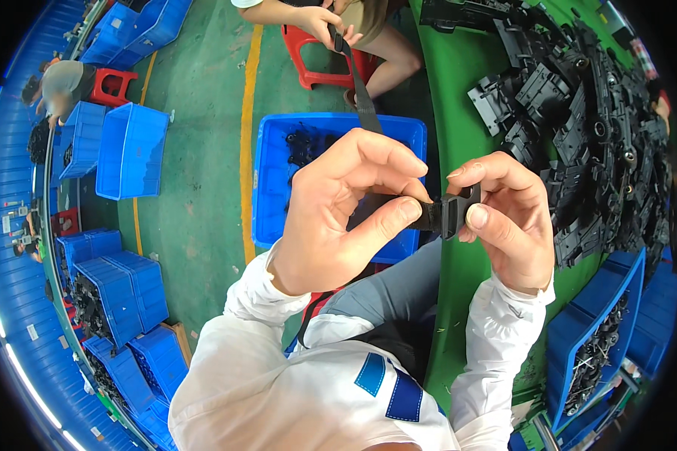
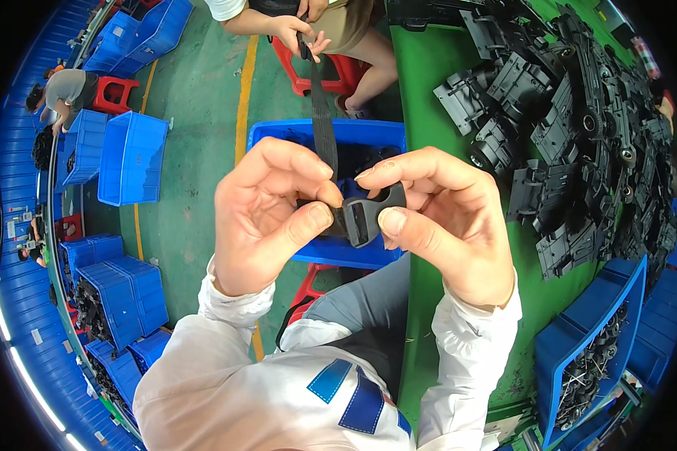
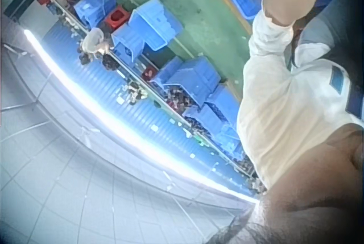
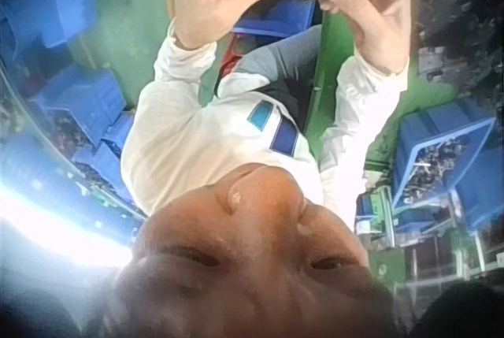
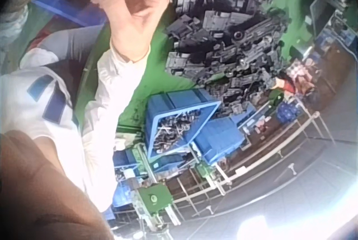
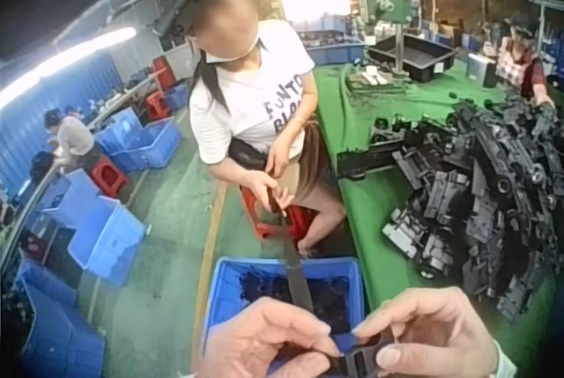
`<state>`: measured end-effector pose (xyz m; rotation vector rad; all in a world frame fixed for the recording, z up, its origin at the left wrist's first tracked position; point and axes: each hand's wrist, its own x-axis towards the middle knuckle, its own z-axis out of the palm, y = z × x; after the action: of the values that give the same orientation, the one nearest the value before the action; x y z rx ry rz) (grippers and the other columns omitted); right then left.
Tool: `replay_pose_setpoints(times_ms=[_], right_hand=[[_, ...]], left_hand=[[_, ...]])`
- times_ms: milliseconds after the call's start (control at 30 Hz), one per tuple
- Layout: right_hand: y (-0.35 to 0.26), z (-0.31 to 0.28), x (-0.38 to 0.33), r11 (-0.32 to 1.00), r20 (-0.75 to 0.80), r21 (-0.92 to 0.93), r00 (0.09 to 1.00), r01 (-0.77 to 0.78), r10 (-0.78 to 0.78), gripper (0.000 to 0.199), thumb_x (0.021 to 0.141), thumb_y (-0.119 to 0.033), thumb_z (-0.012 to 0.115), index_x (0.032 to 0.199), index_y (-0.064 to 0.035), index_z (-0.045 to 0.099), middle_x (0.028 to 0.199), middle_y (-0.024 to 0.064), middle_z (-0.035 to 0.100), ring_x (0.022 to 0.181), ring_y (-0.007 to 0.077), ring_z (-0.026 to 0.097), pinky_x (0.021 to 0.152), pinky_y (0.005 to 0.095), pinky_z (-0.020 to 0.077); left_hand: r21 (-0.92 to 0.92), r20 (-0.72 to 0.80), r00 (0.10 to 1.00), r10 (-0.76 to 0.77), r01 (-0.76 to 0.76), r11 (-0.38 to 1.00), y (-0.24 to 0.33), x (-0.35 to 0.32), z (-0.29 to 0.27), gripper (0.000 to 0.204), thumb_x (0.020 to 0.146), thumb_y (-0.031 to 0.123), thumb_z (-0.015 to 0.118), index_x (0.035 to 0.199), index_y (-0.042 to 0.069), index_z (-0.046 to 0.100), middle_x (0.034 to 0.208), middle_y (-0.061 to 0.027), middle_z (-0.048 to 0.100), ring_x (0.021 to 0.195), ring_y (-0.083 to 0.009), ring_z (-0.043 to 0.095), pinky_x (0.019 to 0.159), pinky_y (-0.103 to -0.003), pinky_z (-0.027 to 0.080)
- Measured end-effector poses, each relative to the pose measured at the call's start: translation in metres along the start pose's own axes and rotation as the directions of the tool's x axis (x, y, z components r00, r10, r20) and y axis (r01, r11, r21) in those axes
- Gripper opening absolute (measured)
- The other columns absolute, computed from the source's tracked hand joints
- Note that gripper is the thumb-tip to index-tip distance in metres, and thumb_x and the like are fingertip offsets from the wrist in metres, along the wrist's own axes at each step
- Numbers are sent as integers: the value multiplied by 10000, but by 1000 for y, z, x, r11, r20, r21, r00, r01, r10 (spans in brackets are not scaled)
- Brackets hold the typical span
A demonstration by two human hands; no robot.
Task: Manually assemble black plastic straps with buckles on a factory production line.
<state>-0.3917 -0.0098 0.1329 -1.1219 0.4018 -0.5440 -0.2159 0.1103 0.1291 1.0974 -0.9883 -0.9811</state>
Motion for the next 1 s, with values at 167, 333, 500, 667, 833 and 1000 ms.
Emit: replay_pose_setpoints(times_ms=[167,333,500,667,833,1000], right_hand=[[3,1,1,999,-4,2,999,-39,39,279,834,-15,713,1100,56,666,890,67,667,693,69,590,629,213,487],[6,-3,4,997,4,-66,999,-44,44,272,834,3,713,1101,47,687,824,42,626,688,71,575,626,209,491],[7,-3,5,998,23,-53,999,-27,28,234,841,31,707,1075,44,703,769,6,558,697,82,570,630,210,500],[9,-2,4,998,11,-52,1000,-29,29,239,838,18,717,1074,49,700,775,14,565,686,78,565,621,207,492],[7,-1,5,997,6,-69,999,-33,33,236,835,12,721,1067,51,699,750,1,540,672,71,555,608,204,476],[8,-3,4,997,6,-71,999,-34,34,229,836,16,716,1061,53,695,777,21,591,662,66,552,613,206,468]], left_hand=[[-162,45,987,-152,158,974,-1,5,-5,288,884,-73,645,1141,-2,535,933,-101,686,901,-139,672,830,-276,527],[-62,30,997,-65,67,996,-8,5,-1,310,874,-82,642,1146,8,523,934,-101,689,891,-135,678,804,-270,535],[11,-50,999,21,-20,1000,-9,6,5,292,868,-81,660,1115,-3,525,913,-96,691,876,-141,693,797,-261,544],[-20,-81,996,31,-33,999,-14,1,5,276,863,-99,669,1081,-3,529,907,-94,692,884,-139,696,794,-253,547],[-1,-104,993,49,-49,999,-13,2,7,260,860,-112,667,1054,-2,534,914,-96,696,891,-132,692,793,-248,543],[50,-87,994,63,-59,997,-13,2,7,254,867,-139,633,1032,6,504,926,-155,706,834,-146,686,710,-240,535]])
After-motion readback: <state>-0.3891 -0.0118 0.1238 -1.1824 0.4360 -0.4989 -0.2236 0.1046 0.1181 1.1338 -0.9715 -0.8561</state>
